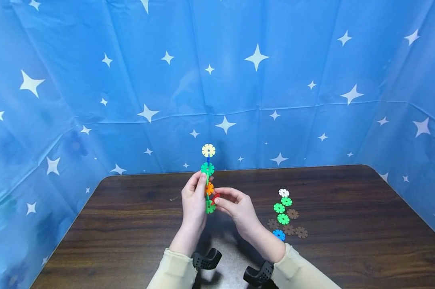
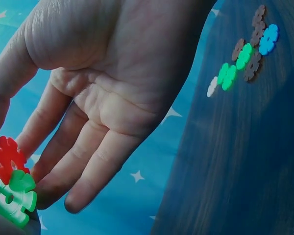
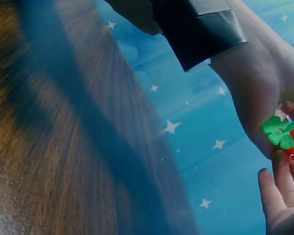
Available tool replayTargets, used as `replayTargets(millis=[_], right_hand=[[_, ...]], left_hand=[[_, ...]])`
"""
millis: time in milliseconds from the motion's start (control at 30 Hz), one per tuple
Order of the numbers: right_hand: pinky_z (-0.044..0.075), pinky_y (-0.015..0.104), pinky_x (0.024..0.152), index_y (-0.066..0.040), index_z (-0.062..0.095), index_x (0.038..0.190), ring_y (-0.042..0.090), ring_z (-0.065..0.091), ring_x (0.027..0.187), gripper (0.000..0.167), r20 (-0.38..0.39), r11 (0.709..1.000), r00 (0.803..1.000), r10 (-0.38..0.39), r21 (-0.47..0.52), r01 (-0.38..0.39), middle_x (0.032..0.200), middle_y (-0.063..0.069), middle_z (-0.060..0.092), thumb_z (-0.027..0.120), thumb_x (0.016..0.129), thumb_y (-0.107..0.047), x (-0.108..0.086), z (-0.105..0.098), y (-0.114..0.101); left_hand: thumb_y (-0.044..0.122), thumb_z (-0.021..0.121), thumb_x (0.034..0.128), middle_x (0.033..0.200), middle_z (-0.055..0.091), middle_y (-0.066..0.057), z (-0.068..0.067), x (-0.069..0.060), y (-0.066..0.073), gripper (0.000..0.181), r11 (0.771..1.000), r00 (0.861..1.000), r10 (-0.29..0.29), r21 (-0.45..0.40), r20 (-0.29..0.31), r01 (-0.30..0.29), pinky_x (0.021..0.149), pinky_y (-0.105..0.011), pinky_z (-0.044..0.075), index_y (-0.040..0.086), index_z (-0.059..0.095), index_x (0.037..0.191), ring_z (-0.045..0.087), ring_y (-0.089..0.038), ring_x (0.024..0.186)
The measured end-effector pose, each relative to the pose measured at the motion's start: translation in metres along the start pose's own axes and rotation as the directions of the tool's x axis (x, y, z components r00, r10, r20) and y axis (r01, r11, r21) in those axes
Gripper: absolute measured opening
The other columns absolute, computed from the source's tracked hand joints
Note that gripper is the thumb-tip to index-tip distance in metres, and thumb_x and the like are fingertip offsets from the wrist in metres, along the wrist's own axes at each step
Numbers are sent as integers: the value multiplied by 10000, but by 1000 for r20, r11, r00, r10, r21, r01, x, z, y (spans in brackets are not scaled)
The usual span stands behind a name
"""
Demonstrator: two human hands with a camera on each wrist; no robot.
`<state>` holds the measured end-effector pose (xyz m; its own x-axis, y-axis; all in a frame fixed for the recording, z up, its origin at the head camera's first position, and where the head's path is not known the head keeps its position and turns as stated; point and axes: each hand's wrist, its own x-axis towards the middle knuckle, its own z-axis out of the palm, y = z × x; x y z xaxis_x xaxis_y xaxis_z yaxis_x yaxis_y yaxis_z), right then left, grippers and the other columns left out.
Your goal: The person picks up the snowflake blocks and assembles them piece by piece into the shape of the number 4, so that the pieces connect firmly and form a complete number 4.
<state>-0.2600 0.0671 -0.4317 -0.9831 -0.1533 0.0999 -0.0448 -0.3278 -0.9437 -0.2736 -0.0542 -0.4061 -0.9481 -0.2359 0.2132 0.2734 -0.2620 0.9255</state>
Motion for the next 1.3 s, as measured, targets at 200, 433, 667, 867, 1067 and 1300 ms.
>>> replayTargets(millis=[200, 433, 667, 867, 1067, 1300], right_hand=[[511, 447, 892, 103, 598, 1202, 226, 658, 972, 333, 23, 1000, 1000, 0, 14, 0, 1182, 221, 625, 650, 913, -55, 0, -3, -5], [511, 419, 899, 118, 574, 1217, 217, 669, 978, 368, 28, 1000, 999, 23, 15, -23, 1225, 247, 604, 610, 954, -137, -2, -19, -12], [487, 481, 915, 119, 614, 1146, 277, 668, 987, 306, 52, 991, 998, 40, -126, -33, 1118, 177, 664, 609, 955, -121, -10, -62, -18], [495, 483, 911, 66, 643, 1132, 336, 644, 1028, 301, 137, 928, 985, 106, -369, -49, 1132, 186, 651, 648, 935, -162, -22, -101, -28], [526, 339, 773, -46, 703, 1094, 224, 612, 921, 261, 293, 704, 950, 105, -697, 137, 1109, 86, 651, 722, 879, -192, -35, -133, -39], [477, 343, 757, -178, 723, 1097, 217, 553, 985, 287, 404, 385, 901, 160, -866, 320, 1161, -3, 563, 784, 817, -180, -45, -159, -41]], left_hand=[[213, 581, 987, 940, 663, -88, 0, -1, 2, 283, 1000, 1000, -8, -7, 15, 8, 697, -247, 516, -3, 661, 1152, 585, -206, 809], [243, 575, 990, 1006, 659, -158, 1, 0, 0, 298, 999, 1000, -15, 31, 16, 14, 745, -252, 483, 11, 666, 1154, 561, -254, 931], [231, 569, 994, 984, 675, -133, 4, 0, -1, 290, 999, 1000, -3, 43, 24, 2, 782, -274, 452, 3, 670, 1142, 555, -251, 963], [234, 575, 991, 973, 676, -112, 4, 0, -3, 295, 1000, 999, -22, 15, 37, 22, 795, -252, 469, 5, 667, 1151, 574, -213, 960], [242, 579, 988, 995, 674, -168, 5, 0, -4, 298, 1000, 999, -15, 22, 45, 14, 782, -241, 469, 4, 669, 1144, 579, -188, 931], [197, 568, 993, 983, 680, -142, 6, 0, -4, 278, 1000, 999, -8, 19, 46, 7, 790, -258, 452, -14, 664, 1146, 563, -181, 944]])
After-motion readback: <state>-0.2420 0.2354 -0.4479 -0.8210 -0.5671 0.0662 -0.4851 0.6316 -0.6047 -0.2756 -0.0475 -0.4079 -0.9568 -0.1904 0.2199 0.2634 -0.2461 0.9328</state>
